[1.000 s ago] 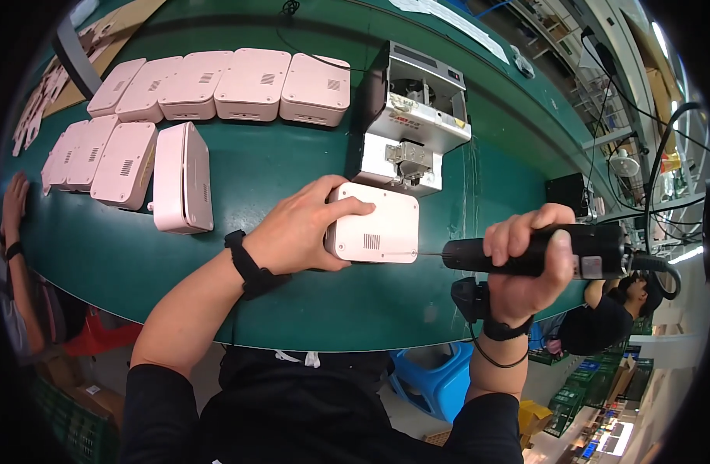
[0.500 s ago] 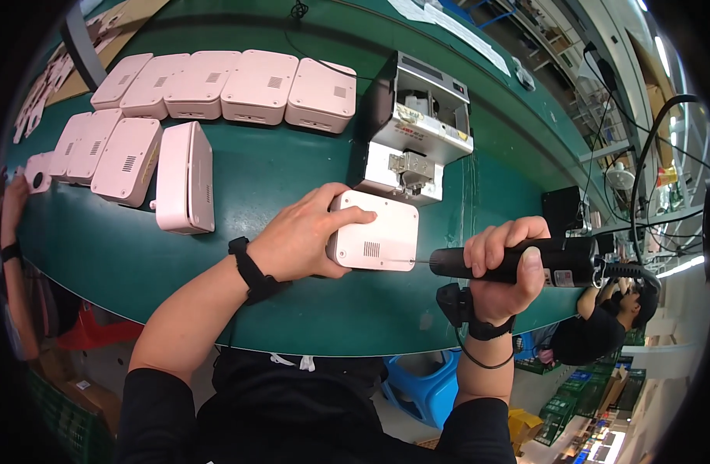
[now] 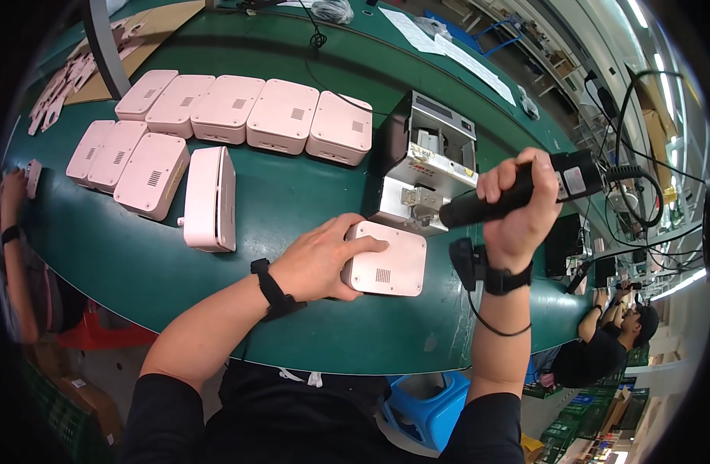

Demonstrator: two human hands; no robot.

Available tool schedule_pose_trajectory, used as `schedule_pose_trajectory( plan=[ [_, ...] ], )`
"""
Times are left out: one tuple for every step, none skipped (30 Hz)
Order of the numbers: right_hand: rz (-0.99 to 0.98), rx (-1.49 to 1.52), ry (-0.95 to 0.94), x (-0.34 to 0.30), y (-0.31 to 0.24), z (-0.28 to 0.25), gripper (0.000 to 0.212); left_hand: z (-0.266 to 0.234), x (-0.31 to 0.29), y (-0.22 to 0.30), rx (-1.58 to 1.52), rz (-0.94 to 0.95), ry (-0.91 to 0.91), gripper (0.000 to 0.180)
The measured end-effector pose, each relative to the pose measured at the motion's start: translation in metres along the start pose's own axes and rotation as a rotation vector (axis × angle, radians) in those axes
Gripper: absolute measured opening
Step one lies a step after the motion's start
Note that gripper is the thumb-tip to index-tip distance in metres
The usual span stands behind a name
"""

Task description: Using an electric screwdriver to fasten screws into pink plastic electronic housings on an assembly line.

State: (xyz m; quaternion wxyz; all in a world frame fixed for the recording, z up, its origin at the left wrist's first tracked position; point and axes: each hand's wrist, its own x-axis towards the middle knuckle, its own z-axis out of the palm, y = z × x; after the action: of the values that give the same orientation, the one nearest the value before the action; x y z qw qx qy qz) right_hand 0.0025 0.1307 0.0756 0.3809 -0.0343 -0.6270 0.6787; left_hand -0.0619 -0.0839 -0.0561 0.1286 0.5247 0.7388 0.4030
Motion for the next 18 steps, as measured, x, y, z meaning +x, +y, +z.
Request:
schedule_pose_trajectory(
  plan=[
    [0.036,0.026,-0.023,-0.004,-0.004,-0.003,0.028,0.0,0.002,-0.001,-0.003,-0.004,0.0,0.071],
    [0.081,0.053,-0.048,-0.011,-0.007,-0.003,0.028,-0.001,0.002,-0.001,0.006,-0.005,-0.001,0.07],
    [0.095,0.052,-0.05,-0.02,-0.012,-0.001,0.028,-0.002,0.003,-0.001,0.013,-0.007,-0.003,0.07],
    [0.09,0.085,-0.069,-0.031,-0.02,0.001,0.028,-0.002,0.001,-0.001,0.017,-0.015,-0.006,0.069],
    [0.083,0.115,-0.084,-0.042,-0.028,0.002,0.029,-0.002,0.0,-0.001,0.005,-0.028,-0.011,0.069],
    [0.101,0.111,-0.083,-0.051,-0.033,0.003,0.029,-0.003,-0.001,-0.001,0.006,-0.024,-0.004,0.071],
    [0.076,0.11,-0.114,-0.058,-0.037,0.005,0.03,-0.004,0.002,-0.004,0.01,-0.012,0.003,0.072],
    [0.049,0.111,-0.146,-0.065,-0.039,0.007,0.032,-0.003,0.003,-0.005,0.016,0.001,0.011,0.073],
    [0.022,0.112,-0.179,-0.071,-0.04,0.008,0.033,-0.002,0.003,-0.006,0.01,-0.002,0.008,0.073],
    [0.027,0.111,-0.177,-0.075,-0.041,0.008,0.033,-0.001,0.003,-0.007,0.009,-0.004,0.007,0.073],
    [0.025,0.091,-0.185,-0.079,-0.041,0.008,0.034,0.0,0.002,-0.007,0.009,-0.006,0.007,0.073],
    [0.019,0.069,-0.192,-0.082,-0.041,0.008,0.036,0.001,0.002,-0.007,0.011,-0.003,0.007,0.073],
    [0.012,0.049,-0.2,-0.084,-0.04,0.008,0.037,0.002,0.002,-0.007,0.01,-0.003,0.006,0.073],
    [0.013,0.05,-0.2,-0.085,-0.039,0.007,0.037,0.002,0.001,-0.007,0.013,-0.002,0.005,0.073],
    [0.026,0.048,-0.194,-0.087,-0.036,0.006,0.037,0.002,0.001,-0.007,0.016,-0.001,0.004,0.073],
    [0.039,0.046,-0.188,-0.088,-0.032,0.005,0.036,0.002,0.001,-0.007,0.02,-0.002,0.003,0.073],
    [0.056,0.045,-0.182,-0.089,-0.03,0.004,0.036,0.002,0.001,-0.006,0.018,-0.007,0.002,0.073],
    [0.061,0.046,-0.183,-0.089,-0.03,0.004,0.036,0.002,0.001,-0.006,0.019,-0.004,0.005,0.073]
  ],
)
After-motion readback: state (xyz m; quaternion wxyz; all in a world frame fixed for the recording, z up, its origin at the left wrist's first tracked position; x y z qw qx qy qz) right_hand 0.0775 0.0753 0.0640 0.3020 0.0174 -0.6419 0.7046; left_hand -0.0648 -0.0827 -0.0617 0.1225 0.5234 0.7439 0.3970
